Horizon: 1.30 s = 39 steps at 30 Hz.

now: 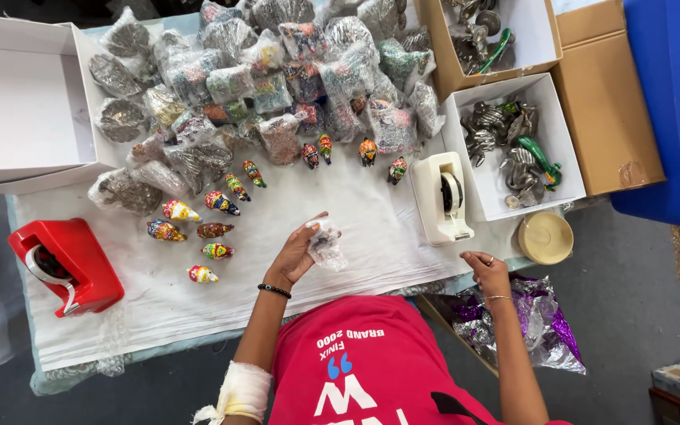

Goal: The person wraps small, colorful elephant figurines in bubble wrap. They pick up a figurine, place it on a sheet of bubble wrap, fold the wrap around it, and then place the wrapped item on a pile of other wrapped items on the table.

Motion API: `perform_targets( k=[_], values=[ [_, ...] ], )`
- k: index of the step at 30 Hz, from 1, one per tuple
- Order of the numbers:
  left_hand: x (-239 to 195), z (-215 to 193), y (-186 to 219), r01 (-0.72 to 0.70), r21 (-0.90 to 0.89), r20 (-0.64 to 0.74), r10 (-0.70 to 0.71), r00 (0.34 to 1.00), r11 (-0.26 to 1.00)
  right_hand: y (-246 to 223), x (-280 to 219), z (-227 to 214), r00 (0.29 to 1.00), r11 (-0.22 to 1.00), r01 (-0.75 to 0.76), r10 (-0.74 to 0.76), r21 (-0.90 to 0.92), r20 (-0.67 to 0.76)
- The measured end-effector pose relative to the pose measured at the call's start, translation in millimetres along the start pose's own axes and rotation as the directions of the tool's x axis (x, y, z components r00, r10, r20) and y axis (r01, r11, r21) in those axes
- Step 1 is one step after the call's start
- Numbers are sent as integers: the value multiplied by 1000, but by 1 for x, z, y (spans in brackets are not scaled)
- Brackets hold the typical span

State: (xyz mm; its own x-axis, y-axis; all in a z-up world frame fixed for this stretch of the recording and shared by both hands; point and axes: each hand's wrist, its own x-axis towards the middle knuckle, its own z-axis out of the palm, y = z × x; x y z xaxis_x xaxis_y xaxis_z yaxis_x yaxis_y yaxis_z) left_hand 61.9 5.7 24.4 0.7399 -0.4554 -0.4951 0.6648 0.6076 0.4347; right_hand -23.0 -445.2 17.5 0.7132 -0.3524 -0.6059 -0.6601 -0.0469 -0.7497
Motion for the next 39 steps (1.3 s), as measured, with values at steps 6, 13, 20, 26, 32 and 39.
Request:
perform_targets(
  k=[6, 13, 20, 26, 32, 39],
  values=[
    [2, 2, -3, -42, 31, -36, 44, 998, 999, 22, 9, -5, 935, 758, 110, -298, -643, -192],
    [16, -9, -17, -153, 83, 11, 153, 988, 985, -4, -27, 74, 971, 892, 219, -162, -394, 174],
    [13, 22, -19, -244, 397, -17, 273, 962, 885, -91, -39, 210, 871, 998, 7, -35, 59, 491],
    [12, 25, -23, -327, 511, -11, 386, 923, 795, -91, -30, 238, 892, 998, -31, 48, -46, 449],
    [22, 22, -35, -330, 191, -20, 340, 940, 925, -94, -33, 247, 929, 982, 98, -33, -159, 370],
    [17, 36, -25, -306, 56, -56, 309, 950, 950, -77, -4, 246, 924, 669, 381, -268, -638, 271]
  ],
)
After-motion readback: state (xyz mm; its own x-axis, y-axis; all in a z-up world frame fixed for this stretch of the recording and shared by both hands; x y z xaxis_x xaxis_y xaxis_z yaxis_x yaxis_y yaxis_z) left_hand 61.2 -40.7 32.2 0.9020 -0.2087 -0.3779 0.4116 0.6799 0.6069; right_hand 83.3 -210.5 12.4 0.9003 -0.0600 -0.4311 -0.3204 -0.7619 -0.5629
